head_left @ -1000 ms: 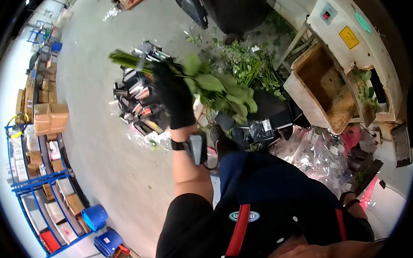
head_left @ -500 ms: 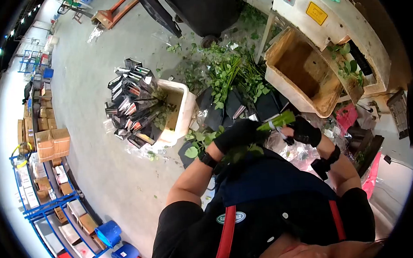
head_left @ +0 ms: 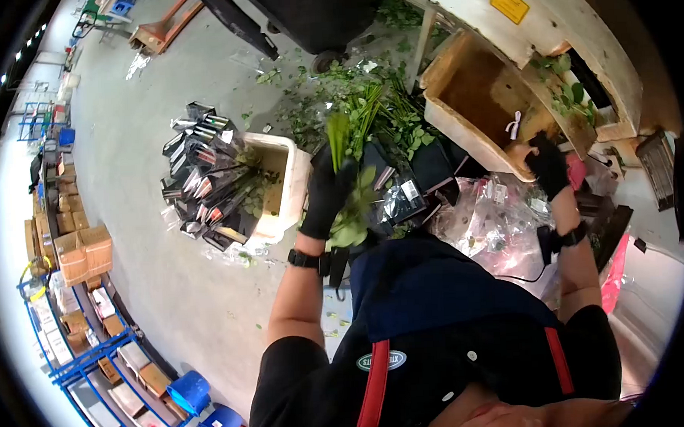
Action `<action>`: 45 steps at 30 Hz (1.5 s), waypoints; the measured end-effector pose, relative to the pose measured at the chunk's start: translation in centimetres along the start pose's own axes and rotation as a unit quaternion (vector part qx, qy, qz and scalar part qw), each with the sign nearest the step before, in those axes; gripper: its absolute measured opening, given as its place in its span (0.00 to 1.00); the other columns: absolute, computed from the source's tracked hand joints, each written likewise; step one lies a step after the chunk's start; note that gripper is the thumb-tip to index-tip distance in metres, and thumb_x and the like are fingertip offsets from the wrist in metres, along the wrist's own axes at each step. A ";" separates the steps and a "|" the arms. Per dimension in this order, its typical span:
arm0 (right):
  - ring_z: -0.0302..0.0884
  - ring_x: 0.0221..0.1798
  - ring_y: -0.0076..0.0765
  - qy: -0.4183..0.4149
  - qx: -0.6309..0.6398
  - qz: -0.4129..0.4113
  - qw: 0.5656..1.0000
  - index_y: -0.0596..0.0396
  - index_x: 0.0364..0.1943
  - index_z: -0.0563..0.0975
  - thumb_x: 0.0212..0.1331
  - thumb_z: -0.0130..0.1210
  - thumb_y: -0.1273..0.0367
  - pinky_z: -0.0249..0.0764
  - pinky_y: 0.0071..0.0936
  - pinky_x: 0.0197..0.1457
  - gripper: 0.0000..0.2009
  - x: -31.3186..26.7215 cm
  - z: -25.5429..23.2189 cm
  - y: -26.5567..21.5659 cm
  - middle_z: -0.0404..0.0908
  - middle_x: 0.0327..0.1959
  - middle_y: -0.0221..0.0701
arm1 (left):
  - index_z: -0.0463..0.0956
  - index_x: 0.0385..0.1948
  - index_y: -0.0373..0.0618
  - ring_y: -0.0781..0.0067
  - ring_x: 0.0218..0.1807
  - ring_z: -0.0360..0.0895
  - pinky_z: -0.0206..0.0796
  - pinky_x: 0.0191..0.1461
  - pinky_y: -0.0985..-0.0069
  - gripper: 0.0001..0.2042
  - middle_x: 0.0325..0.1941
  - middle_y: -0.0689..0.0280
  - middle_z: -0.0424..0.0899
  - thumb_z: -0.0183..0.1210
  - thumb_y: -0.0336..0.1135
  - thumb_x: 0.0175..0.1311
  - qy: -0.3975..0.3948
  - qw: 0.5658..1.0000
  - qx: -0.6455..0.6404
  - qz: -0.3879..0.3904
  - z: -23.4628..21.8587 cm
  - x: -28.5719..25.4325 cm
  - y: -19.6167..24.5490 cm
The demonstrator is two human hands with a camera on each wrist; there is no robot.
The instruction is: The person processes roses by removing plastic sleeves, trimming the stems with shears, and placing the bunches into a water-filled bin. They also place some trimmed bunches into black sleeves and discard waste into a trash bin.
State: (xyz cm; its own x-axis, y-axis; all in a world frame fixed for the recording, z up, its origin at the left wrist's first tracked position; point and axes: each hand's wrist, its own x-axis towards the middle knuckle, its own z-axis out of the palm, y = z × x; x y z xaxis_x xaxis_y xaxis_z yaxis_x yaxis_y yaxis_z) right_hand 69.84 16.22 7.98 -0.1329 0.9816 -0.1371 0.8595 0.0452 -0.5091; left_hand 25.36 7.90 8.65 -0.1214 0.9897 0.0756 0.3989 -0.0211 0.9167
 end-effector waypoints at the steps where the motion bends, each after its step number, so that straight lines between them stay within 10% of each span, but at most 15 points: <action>1: 0.75 0.45 0.50 -0.046 0.034 0.035 0.998 0.61 0.49 0.71 0.49 0.62 0.58 0.70 0.36 0.47 0.26 -0.3 2.2 -0.9 0.77 0.40 0.47 | 0.74 0.34 0.41 0.85 0.26 0.67 0.61 0.28 0.81 0.09 0.24 0.74 0.74 0.53 0.37 0.66 0.032 0.998 -0.021 -0.044 -0.2 0.7 -0.6; 3: 0.70 0.55 0.50 -0.064 0.155 -0.248 0.954 0.59 0.56 0.67 0.43 0.66 0.56 0.68 0.36 0.56 0.35 -3.0 10.5 -1.0 0.72 0.52 0.48 | 0.75 0.31 0.42 0.86 0.23 0.65 0.59 0.27 0.83 0.11 0.22 0.74 0.73 0.52 0.39 0.66 0.123 0.969 -0.161 -0.141 0.4 2.8 -1.7; 5: 0.67 0.59 0.52 -0.145 0.076 -0.292 0.942 0.57 0.61 0.64 0.38 0.67 0.53 0.65 0.38 0.60 0.43 -4.1 12.1 -7.3 0.68 0.58 0.47 | 0.74 0.37 0.39 0.79 0.20 0.63 0.61 0.26 0.78 0.15 0.22 0.73 0.74 0.46 0.42 0.69 0.159 0.924 -0.293 -0.187 1.3 5.0 -5.4; 6: 0.69 0.56 0.50 -0.162 0.017 -0.272 0.948 0.57 0.60 0.64 0.37 0.67 0.52 0.67 0.37 0.58 0.43 -4.4 12.9 -9.6 0.70 0.56 0.46 | 0.71 0.44 0.38 0.75 0.24 0.67 0.63 0.29 0.74 0.14 0.28 0.68 0.76 0.45 0.40 0.69 0.183 0.982 0.036 -0.021 1.7 5.4 -8.0; 7: 0.71 0.54 0.48 -0.180 -0.041 -0.256 0.949 0.58 0.59 0.65 0.36 0.67 0.52 0.69 0.36 0.56 0.42 -4.2 14.0 -11.4 0.73 0.53 0.45 | 0.67 0.52 0.36 0.70 0.28 0.71 0.65 0.33 0.71 0.16 0.33 0.63 0.79 0.44 0.37 0.68 0.176 0.903 0.367 0.138 1.6 5.8 -10.1; 9: 0.76 0.40 0.45 -0.201 0.027 -0.289 0.936 0.56 0.50 0.73 0.39 0.63 0.57 0.72 0.35 0.45 0.30 -2.1 20.8 -7.2 0.79 0.38 0.39 | 0.66 0.53 0.36 0.56 0.43 0.72 0.66 0.45 0.66 0.20 0.41 0.54 0.77 0.48 0.28 0.58 0.071 0.932 0.336 0.114 1.2 6.1 -13.4; 10: 0.75 0.42 0.46 -0.340 0.182 -0.044 0.922 0.56 0.45 0.75 0.39 0.62 0.57 0.71 0.36 0.46 0.26 -1.5 17.5 -12.2 0.78 0.39 0.40 | 0.64 0.55 0.36 0.51 0.49 0.71 0.66 0.50 0.65 0.23 0.44 0.50 0.76 0.50 0.26 0.54 0.023 0.945 0.308 0.106 1.1 6.3 -15.4; 12: 0.72 0.46 0.51 -0.149 0.012 -0.219 0.964 0.57 0.42 0.76 0.39 0.62 0.57 0.67 0.40 0.52 0.25 -1.6 20.9 -9.8 0.76 0.42 0.43 | 0.63 0.57 0.37 0.50 0.54 0.70 0.64 0.55 0.67 0.24 0.51 0.49 0.74 0.52 0.30 0.56 0.012 0.988 0.146 0.052 0.2 6.0 -18.1; 14: 0.69 0.50 0.53 -0.141 -0.171 -0.176 0.959 0.55 0.46 0.74 0.40 0.61 0.59 0.64 0.45 0.56 0.26 0.3 24.1 -9.6 0.74 0.44 0.43 | 0.69 0.53 0.39 0.59 0.57 0.70 0.62 0.57 0.73 0.20 0.56 0.52 0.73 0.56 0.37 0.60 0.053 0.975 -0.111 -0.187 -3.6 5.9 -14.0; 16: 0.68 0.52 0.53 -0.088 -0.248 -0.103 0.959 0.53 0.47 0.73 0.42 0.60 0.58 0.62 0.46 0.58 0.26 2.1 26.9 -10.1 0.73 0.47 0.43 | 0.71 0.51 0.41 0.70 0.49 0.73 0.65 0.51 0.77 0.18 0.50 0.60 0.77 0.56 0.39 0.62 0.110 0.970 -0.109 -0.185 -4.3 2.6 -24.2; 24: 0.70 0.52 0.52 -0.367 -0.237 -0.193 0.878 0.53 0.45 0.75 0.47 0.57 0.57 0.66 0.46 0.53 0.21 7.7 48.6 -10.9 0.74 0.47 0.45 | 0.74 0.45 0.45 0.78 0.34 0.73 0.66 0.35 0.79 0.17 0.35 0.69 0.77 0.56 0.45 0.61 0.241 0.797 -0.261 -0.489 -22.0 -15.1 -31.9; 30: 0.74 0.30 0.57 -0.243 0.055 -0.372 0.894 0.57 0.22 0.76 0.54 0.50 0.62 0.69 0.47 0.32 0.12 18.2 55.8 -44.9 0.76 0.24 0.47 | 0.73 0.48 0.45 0.77 0.37 0.75 0.68 0.38 0.78 0.16 0.39 0.68 0.79 0.55 0.43 0.62 0.278 0.736 -0.296 -0.541 -26.5 -20.9 -36.1; 36: 0.76 0.36 0.53 -0.107 0.035 -0.381 0.918 0.51 0.28 0.78 0.54 0.50 0.61 0.71 0.43 0.40 0.10 27.9 65.1 -64.5 0.78 0.28 0.42 | 0.76 0.44 0.41 0.80 0.36 0.75 0.68 0.36 0.80 0.16 0.37 0.68 0.80 0.56 0.42 0.62 0.274 0.748 -0.351 -0.492 -25.5 -19.8 -39.8; 37: 0.75 0.40 0.53 -0.097 -0.051 -0.362 0.926 0.53 0.33 0.77 0.54 0.50 0.59 0.71 0.43 0.44 0.13 29.9 67.2 -66.4 0.79 0.33 0.43 | 0.76 0.44 0.39 0.75 0.38 0.77 0.69 0.40 0.77 0.16 0.38 0.63 0.81 0.56 0.41 0.61 0.251 0.830 -0.263 -0.424 -24.1 -20.4 -42.5; 45: 0.75 0.50 0.49 -0.250 -0.220 -0.210 0.919 0.54 0.38 0.80 0.52 0.52 0.53 0.70 0.41 0.54 0.20 31.3 69.2 -71.7 0.78 0.46 0.43 | 0.72 0.51 0.43 0.81 0.29 0.73 0.67 0.36 0.80 0.17 0.36 0.66 0.80 0.56 0.38 0.63 0.182 0.917 -0.196 -0.295 -29.6 -9.0 -45.5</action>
State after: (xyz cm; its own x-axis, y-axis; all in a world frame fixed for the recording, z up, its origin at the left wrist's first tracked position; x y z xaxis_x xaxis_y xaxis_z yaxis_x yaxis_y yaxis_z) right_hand -30.07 30.82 -18.66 -0.6150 0.6567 -0.4365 0.7817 0.5804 -0.2282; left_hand -18.57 -4.22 -22.16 -0.5353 0.7335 -0.4187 -0.1821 0.3839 0.9053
